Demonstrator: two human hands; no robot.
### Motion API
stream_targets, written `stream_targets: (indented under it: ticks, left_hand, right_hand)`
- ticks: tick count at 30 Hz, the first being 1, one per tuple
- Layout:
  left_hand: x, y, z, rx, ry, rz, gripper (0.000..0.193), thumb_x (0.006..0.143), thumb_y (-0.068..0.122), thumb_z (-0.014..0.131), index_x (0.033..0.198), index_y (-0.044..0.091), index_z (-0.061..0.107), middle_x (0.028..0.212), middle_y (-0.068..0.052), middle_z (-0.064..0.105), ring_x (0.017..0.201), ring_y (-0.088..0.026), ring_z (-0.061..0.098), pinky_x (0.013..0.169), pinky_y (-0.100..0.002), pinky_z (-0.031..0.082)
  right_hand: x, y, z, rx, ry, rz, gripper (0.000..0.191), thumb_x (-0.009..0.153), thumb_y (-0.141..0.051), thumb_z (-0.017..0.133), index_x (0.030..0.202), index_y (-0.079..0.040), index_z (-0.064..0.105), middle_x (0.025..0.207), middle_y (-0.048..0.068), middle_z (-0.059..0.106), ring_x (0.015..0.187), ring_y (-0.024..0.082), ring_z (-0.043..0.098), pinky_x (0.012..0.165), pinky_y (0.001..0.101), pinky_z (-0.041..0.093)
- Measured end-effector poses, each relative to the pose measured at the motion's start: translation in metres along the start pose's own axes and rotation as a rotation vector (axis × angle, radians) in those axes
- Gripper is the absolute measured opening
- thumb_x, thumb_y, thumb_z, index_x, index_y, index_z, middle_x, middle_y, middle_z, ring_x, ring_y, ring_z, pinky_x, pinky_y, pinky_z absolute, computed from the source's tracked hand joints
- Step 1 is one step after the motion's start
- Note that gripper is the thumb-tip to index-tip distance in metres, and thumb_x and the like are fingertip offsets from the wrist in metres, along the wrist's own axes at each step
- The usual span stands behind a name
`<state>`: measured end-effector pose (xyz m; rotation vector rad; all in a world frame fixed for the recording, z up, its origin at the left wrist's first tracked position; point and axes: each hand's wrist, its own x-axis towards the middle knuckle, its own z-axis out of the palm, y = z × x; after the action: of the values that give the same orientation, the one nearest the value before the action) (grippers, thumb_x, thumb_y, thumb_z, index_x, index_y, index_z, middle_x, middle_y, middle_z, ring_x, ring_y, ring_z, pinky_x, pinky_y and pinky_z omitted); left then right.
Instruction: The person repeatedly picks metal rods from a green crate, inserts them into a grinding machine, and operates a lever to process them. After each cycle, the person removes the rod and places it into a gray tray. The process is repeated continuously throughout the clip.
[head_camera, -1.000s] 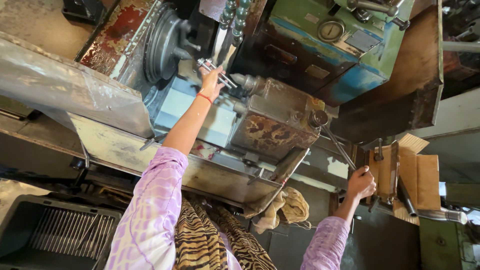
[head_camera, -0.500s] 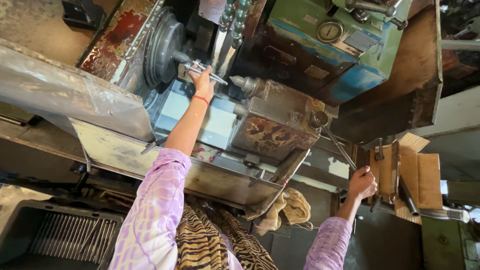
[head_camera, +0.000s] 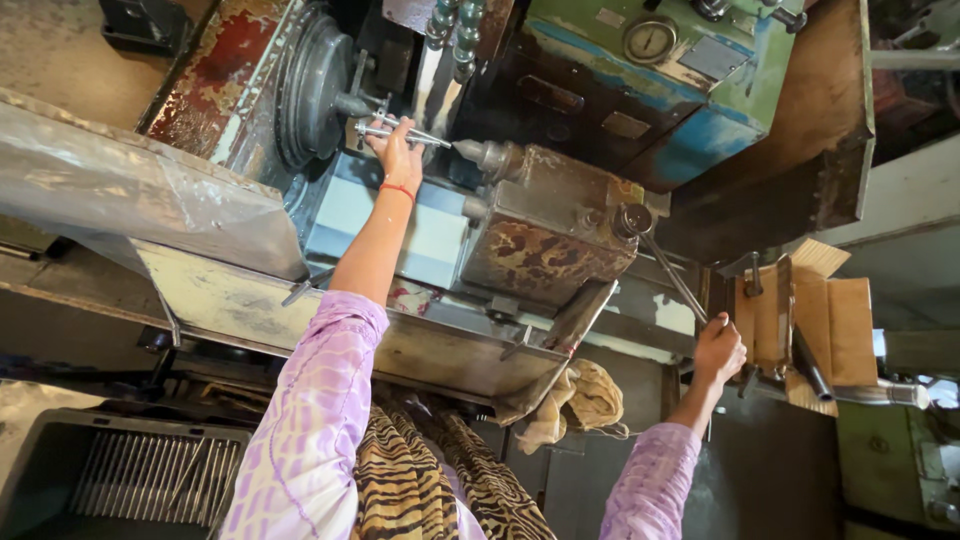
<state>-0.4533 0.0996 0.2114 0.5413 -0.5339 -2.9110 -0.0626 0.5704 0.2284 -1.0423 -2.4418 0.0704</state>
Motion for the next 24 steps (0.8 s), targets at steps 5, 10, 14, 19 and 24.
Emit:
stream_targets:
  ticks: [5, 10, 14, 19, 24]
  left_hand:
    - [-0.003, 0.001, 0.002, -0.002, -0.018, 0.018, 0.071, 0.078, -0.01, 0.073, 0.129, 0.025, 0.037, 0.141, -0.001, 0.047, 0.12, -0.025, 0.056, 0.107, -0.078, 0.029]
    - [-0.007, 0.004, 0.008, -0.02, -0.051, 0.026, 0.068, 0.081, -0.009, 0.072, 0.128, 0.025, 0.038, 0.133, 0.0, 0.049, 0.112, -0.024, 0.057, 0.109, -0.077, 0.032]
    - [-0.011, 0.006, 0.006, 0.008, -0.031, 0.004, 0.064, 0.084, -0.009, 0.069, 0.127, 0.025, 0.037, 0.129, 0.0, 0.05, 0.108, -0.024, 0.059, 0.102, -0.075, 0.03]
    - [-0.009, 0.004, 0.002, 0.054, -0.016, -0.012, 0.064, 0.082, -0.008, 0.07, 0.127, 0.024, 0.038, 0.119, 0.001, 0.053, 0.099, -0.019, 0.059, 0.09, -0.065, 0.043]
    - [-0.008, 0.003, 0.026, 0.213, 0.182, 0.172, 0.046, 0.083, -0.003, 0.069, 0.12, 0.013, 0.047, 0.096, -0.002, 0.053, 0.074, -0.014, 0.055, 0.062, -0.038, 0.049]
  right_hand:
    - [-0.004, 0.001, -0.004, 0.006, -0.057, 0.003, 0.054, 0.113, -0.045, 0.042, 0.1, -0.002, 0.073, 0.089, 0.031, 0.069, 0.085, 0.055, 0.064, 0.078, 0.0636, 0.049]
    - [-0.002, 0.009, -0.009, 0.089, -0.125, 0.042, 0.064, 0.111, -0.054, 0.041, 0.096, 0.001, 0.07, 0.089, 0.031, 0.069, 0.089, 0.053, 0.065, 0.081, 0.0615, 0.05]
    - [-0.008, 0.012, -0.012, 0.033, -0.112, 0.057, 0.061, 0.117, -0.048, 0.04, 0.098, -0.001, 0.074, 0.092, 0.032, 0.068, 0.092, 0.055, 0.063, 0.083, 0.0622, 0.048]
    - [-0.022, 0.017, -0.014, 0.204, 0.041, -0.089, 0.054, 0.102, -0.04, 0.058, 0.129, 0.006, 0.061, 0.11, 0.037, 0.058, 0.086, 0.051, 0.062, 0.071, 0.0582, 0.048]
    - [-0.103, 0.024, -0.01, 0.389, 0.117, 0.362, 0.048, 0.114, -0.047, 0.054, 0.125, -0.001, 0.061, 0.12, 0.025, 0.067, 0.105, 0.039, 0.064, 0.094, 0.0526, 0.051]
